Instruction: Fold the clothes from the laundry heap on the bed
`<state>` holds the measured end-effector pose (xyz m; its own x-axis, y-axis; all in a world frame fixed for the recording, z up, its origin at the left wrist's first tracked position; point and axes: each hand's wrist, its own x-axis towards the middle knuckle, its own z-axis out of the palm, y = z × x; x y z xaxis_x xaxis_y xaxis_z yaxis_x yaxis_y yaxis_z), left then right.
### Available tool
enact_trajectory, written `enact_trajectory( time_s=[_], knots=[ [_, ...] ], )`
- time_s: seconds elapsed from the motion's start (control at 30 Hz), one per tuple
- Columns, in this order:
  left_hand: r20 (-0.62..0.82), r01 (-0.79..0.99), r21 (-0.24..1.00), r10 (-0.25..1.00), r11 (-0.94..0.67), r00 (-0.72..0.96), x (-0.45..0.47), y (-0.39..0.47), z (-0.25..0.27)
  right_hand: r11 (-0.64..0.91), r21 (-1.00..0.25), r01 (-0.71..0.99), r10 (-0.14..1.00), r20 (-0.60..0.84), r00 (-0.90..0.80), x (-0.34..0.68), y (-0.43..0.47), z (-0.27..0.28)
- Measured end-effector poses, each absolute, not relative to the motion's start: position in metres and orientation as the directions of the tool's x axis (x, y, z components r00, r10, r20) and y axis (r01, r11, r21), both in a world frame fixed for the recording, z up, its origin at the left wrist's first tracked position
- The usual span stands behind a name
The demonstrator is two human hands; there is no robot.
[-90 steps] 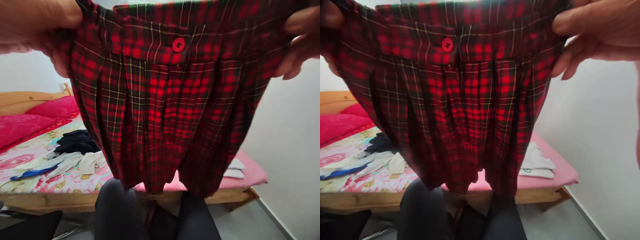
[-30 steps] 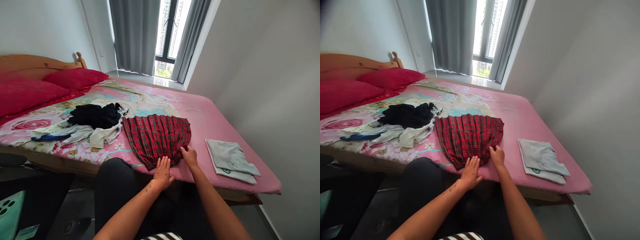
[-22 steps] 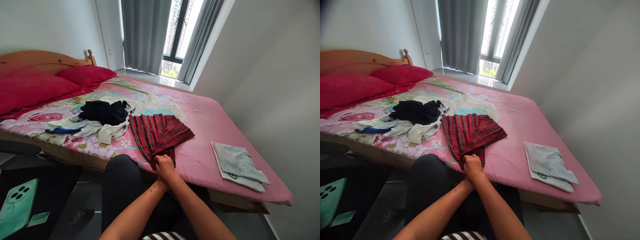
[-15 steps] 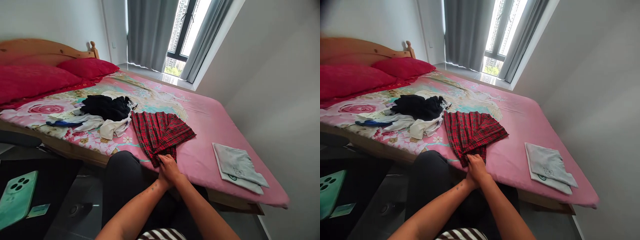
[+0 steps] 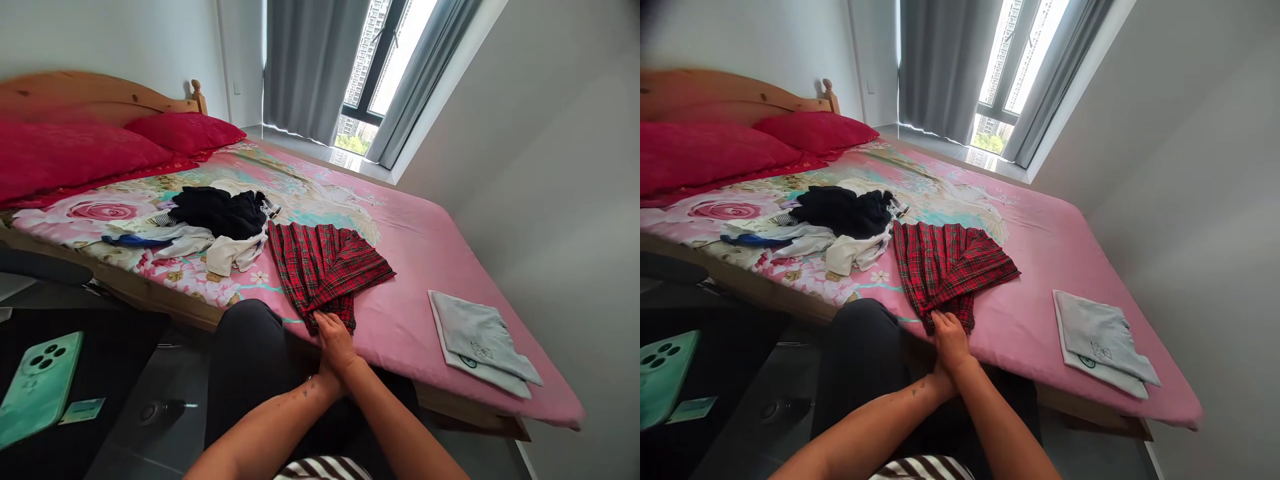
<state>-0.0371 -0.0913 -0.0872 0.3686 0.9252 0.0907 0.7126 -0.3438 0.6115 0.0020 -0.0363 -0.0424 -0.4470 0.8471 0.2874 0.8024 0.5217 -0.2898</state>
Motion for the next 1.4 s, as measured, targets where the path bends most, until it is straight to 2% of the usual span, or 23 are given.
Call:
enact_trajectory(
  time_s=[0.07, 0.17, 0.3, 0.47, 0.67, 1.0, 1.07, 1.13, 1.23, 1.3, 1.4],
  knots=[
    [0.039, 0.689, 0.632, 0.902, -0.356, 0.430, -0.038, -0.108, -0.080, 0.552, -0.290, 0.782, 0.829, 0.291, -0.477, 0.006, -0.039, -0.042],
    [0.067, 0.631, 0.689, 0.898, -0.358, 0.436, -0.046, -0.129, -0.068, 0.551, -0.241, 0.799, 0.829, 0.264, -0.492, 0.009, -0.043, -0.040],
    [0.047, 0.513, 0.805, 0.895, -0.296, 0.443, -0.066, -0.138, -0.054, 0.539, -0.162, 0.827, 0.836, 0.228, -0.500, 0.010, -0.047, -0.039],
    [0.000, 0.400, 0.893, 0.891, -0.204, 0.453, -0.081, -0.133, -0.049, 0.559, -0.164, 0.813, 0.824, 0.214, -0.524, 0.013, -0.042, -0.034],
    [-0.061, 0.419, 0.895, 0.889, -0.153, 0.454, -0.076, -0.135, -0.048, 0.580, -0.158, 0.799, 0.812, 0.195, -0.550, 0.018, -0.029, -0.029],
    [-0.043, 0.402, 0.899, 0.879, -0.174, 0.475, -0.078, -0.136, -0.051, 0.537, -0.140, 0.832, 0.822, 0.311, -0.478, 0.017, -0.017, -0.056],
    [0.018, 0.365, 0.911, 0.902, -0.193, 0.431, -0.079, -0.133, -0.044, 0.537, -0.130, 0.834, 0.822, 0.302, -0.482, 0.017, -0.013, -0.056],
    [0.151, 0.337, 0.904, 0.934, -0.263, 0.324, -0.083, -0.125, -0.035, 0.534, -0.126, 0.836, 0.826, 0.291, -0.483, 0.018, -0.009, -0.057],
    [0.333, 0.425, 0.836, 0.937, -0.346, 0.107, -0.094, -0.104, -0.020, 0.517, -0.162, 0.840, 0.839, 0.288, -0.461, 0.019, -0.006, -0.059],
    [0.357, 0.559, 0.774, 0.934, -0.299, 0.006, -0.103, -0.088, -0.013, 0.519, -0.200, 0.831, 0.837, 0.315, -0.447, 0.019, -0.007, -0.061],
    [0.311, 0.731, 0.659, 0.949, -0.179, -0.048, -0.115, -0.069, -0.011, 0.534, -0.248, 0.808, 0.822, 0.377, -0.427, 0.019, -0.012, -0.062]
  ],
)
